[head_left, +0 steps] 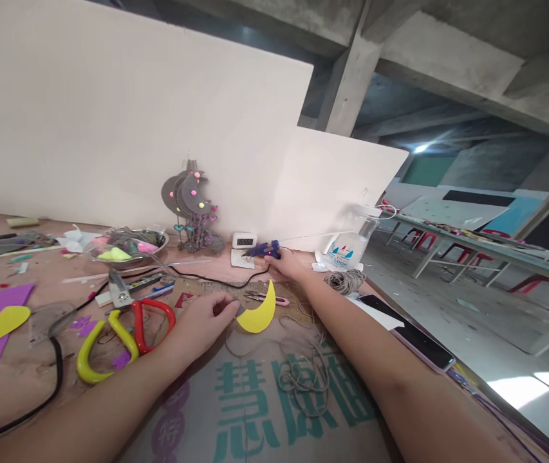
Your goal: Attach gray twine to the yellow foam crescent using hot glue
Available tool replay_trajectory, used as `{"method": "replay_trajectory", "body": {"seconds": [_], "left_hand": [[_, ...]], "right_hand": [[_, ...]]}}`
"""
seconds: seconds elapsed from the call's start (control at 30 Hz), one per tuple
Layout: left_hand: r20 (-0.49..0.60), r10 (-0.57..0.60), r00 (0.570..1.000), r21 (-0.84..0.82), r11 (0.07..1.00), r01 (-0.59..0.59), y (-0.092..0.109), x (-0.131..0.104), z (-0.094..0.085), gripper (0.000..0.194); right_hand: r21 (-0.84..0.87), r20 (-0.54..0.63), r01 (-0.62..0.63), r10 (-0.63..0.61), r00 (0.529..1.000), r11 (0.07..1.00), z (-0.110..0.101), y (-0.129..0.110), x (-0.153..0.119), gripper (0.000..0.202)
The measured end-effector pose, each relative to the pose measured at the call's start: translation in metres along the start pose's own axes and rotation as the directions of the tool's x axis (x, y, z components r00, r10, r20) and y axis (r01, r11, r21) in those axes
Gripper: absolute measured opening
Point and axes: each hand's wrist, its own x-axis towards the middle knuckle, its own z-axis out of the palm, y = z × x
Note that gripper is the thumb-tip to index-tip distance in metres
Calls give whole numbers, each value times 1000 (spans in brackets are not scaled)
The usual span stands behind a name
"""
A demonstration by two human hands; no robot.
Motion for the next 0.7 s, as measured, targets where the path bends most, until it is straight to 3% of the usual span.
{"method": "replay_trajectory", "body": {"seconds": [0.23, 0.37, 0.47, 0.5, 0.57, 0.63, 0.7], "left_hand": [[-13, 26, 1000, 12, 1000, -26, -7, 3, 4, 31], [-2, 32, 999, 4, 999, -32, -7, 2, 4, 29], [0, 32, 999, 7, 999, -32, -4, 1, 3, 28], [0, 32, 999, 9, 999, -32, -4, 1, 3, 28], [3, 33, 999, 14, 999, -33, -4, 1, 3, 28], [4, 35, 999, 25, 999, -35, -6, 2, 3, 29], [-2, 32, 999, 43, 999, -32, -6, 3, 3, 30]], "right_hand": [[-258, -29, -25, 18, 999, 966, -10, 4, -18, 37], [-345, -45, 60, -80, 996, 937, -19, -10, -45, 36], [-323, 85, 207, -189, 978, 924, -14, -34, -58, 28], [-303, 155, 279, -241, 958, 911, -11, -42, -60, 28], [-273, 352, 437, -334, 874, 857, -5, -56, -59, 29], [-284, 466, 481, -319, 825, 829, -3, -63, -57, 24], [-325, 481, 448, -262, 837, 833, -4, -64, -54, 21]]}}
